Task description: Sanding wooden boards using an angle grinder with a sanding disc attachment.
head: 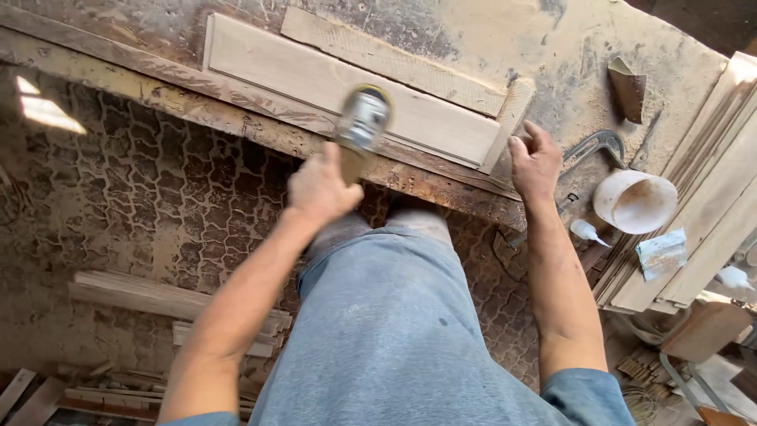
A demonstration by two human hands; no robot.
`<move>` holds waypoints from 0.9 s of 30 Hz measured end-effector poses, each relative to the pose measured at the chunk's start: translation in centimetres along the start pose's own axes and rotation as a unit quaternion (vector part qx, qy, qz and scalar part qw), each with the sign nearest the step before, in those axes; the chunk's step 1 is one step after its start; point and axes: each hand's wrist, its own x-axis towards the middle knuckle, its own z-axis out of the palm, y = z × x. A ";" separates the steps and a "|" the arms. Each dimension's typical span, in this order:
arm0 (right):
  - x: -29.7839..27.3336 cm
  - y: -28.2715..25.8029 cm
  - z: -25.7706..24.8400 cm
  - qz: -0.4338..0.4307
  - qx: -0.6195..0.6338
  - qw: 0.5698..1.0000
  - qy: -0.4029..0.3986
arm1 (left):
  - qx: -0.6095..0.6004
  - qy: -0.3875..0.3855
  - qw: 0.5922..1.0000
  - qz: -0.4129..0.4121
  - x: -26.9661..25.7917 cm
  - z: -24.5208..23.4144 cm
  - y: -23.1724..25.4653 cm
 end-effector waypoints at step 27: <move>4.9 -0.9 8.5 -0.226 -0.421 0.857 -0.192 | -0.486 0.187 0.820 -0.236 1.2 -9.4 -9.7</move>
